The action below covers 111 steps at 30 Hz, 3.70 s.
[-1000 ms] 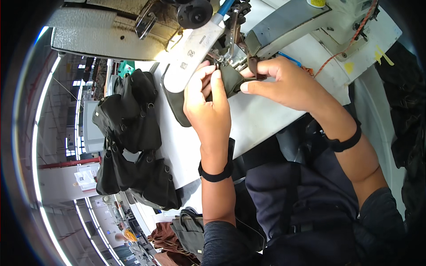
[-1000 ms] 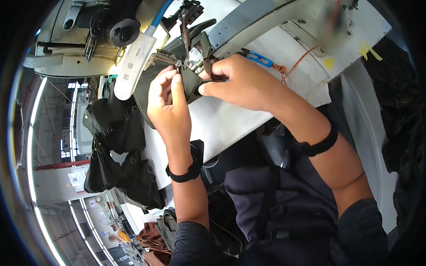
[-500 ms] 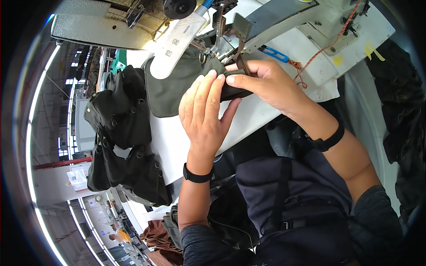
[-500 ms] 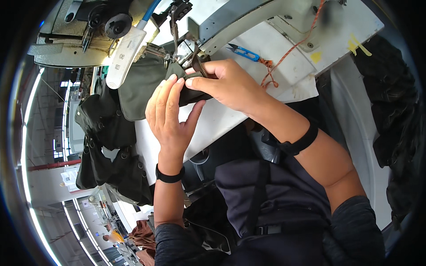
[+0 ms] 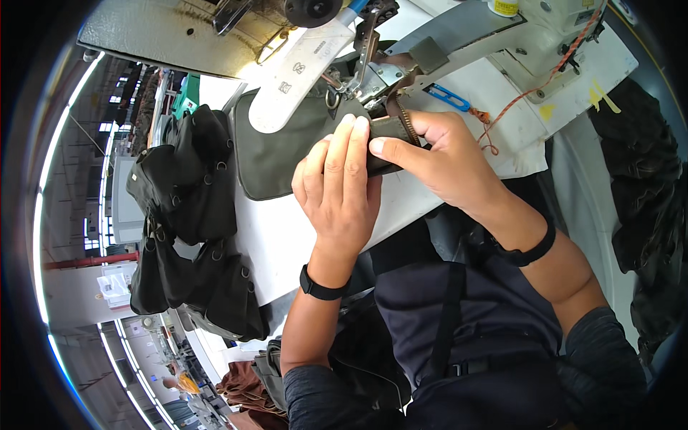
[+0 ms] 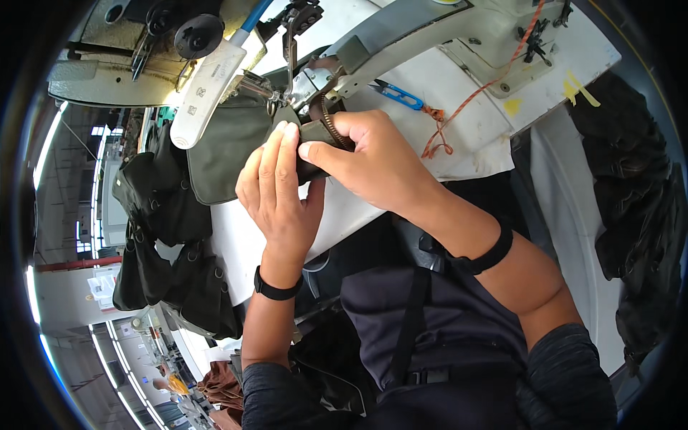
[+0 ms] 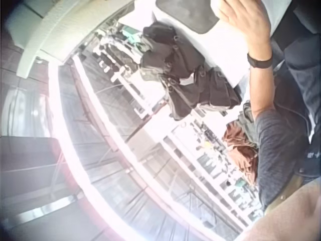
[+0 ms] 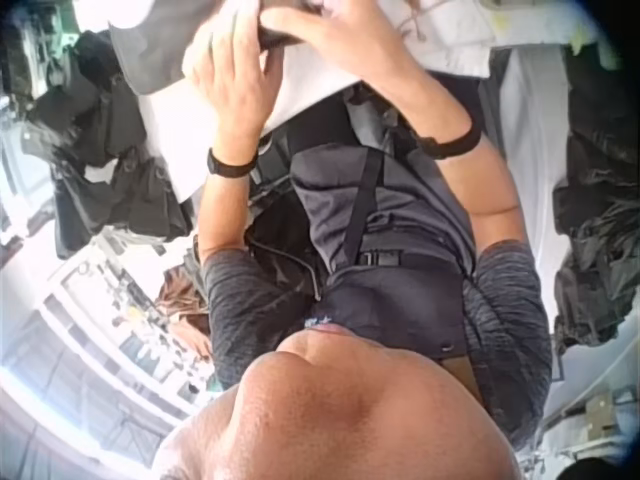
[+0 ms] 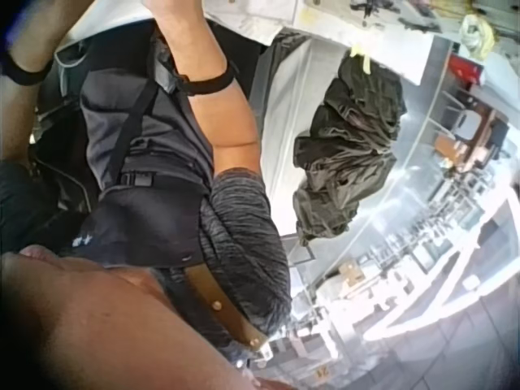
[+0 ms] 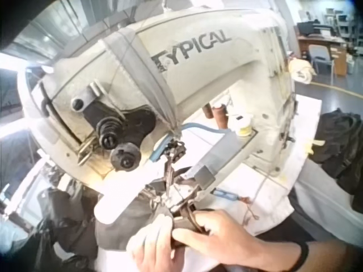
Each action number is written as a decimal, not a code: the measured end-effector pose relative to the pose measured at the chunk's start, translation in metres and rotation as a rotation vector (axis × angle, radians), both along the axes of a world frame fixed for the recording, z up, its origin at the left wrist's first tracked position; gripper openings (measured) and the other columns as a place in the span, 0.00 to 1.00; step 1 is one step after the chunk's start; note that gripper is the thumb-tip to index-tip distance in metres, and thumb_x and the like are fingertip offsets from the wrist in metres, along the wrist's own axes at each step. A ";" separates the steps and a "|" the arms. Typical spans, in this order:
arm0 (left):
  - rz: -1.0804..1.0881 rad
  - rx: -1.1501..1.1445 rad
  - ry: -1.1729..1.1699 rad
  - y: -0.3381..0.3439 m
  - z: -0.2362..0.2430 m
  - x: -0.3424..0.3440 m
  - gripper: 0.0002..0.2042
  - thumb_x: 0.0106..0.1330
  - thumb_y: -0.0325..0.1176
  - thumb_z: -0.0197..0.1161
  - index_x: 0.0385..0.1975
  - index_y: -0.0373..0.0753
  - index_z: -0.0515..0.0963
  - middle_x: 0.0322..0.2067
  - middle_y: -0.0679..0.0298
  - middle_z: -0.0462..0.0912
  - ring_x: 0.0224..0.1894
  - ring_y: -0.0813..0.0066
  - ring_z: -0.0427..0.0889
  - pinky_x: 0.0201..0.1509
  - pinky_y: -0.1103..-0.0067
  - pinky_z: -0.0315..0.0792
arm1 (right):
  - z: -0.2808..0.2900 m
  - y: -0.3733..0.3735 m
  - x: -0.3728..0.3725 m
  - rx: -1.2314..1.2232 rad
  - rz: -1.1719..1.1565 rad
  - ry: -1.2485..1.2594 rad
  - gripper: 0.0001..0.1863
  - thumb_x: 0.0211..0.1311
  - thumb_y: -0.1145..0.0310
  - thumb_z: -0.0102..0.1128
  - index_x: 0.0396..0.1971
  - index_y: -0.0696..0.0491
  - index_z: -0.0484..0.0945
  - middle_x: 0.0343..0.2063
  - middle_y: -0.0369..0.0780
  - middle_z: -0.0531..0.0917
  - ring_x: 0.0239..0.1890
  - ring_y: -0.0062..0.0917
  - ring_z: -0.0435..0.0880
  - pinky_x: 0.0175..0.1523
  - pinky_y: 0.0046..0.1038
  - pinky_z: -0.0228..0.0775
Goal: The person sews a zipper onto a dark green fabric bag using an industrial sewing machine. They guide the bag under the needle, adjust the fabric, and use scissors to cut the thread after completing the seam. The person then moves the finished bag aside and picks up another bag to repeat the process.
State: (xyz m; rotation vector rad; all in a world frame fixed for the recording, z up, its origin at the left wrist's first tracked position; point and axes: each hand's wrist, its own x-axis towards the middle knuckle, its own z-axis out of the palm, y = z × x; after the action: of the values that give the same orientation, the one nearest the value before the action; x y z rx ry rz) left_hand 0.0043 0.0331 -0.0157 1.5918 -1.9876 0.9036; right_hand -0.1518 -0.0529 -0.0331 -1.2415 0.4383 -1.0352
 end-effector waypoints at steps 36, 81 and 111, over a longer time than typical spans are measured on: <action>-0.091 0.078 0.204 -0.017 0.031 0.002 0.30 0.49 0.21 0.71 0.58 0.37 0.82 0.54 0.59 0.87 0.54 0.61 0.85 0.59 0.66 0.75 | 0.042 -0.029 -0.006 0.211 0.129 0.112 0.15 0.75 0.62 0.61 0.34 0.59 0.86 0.29 0.28 0.83 0.32 0.09 0.74 0.38 0.19 0.66; -0.064 0.003 0.096 -0.016 0.023 0.010 0.30 0.48 0.20 0.71 0.57 0.44 0.85 0.57 0.67 0.88 0.57 0.66 0.84 0.63 0.69 0.71 | 0.017 -0.024 0.005 -1.133 -0.829 0.519 0.13 0.58 0.66 0.72 0.44 0.48 0.90 0.46 0.37 0.81 0.51 0.33 0.80 0.56 0.39 0.65; -0.118 0.073 0.213 -0.018 0.032 0.015 0.27 0.49 0.22 0.70 0.54 0.44 0.85 0.53 0.66 0.89 0.55 0.64 0.85 0.60 0.68 0.73 | 0.017 -0.023 0.000 -1.076 -0.743 0.544 0.14 0.64 0.62 0.70 0.48 0.47 0.89 0.50 0.38 0.82 0.56 0.35 0.78 0.58 0.39 0.64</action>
State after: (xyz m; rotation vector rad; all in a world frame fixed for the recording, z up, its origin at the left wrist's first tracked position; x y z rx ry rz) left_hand 0.0198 0.0150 0.0166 1.5217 -1.9588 0.5963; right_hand -0.1519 -0.0759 -0.0163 -2.4570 0.8501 -1.6502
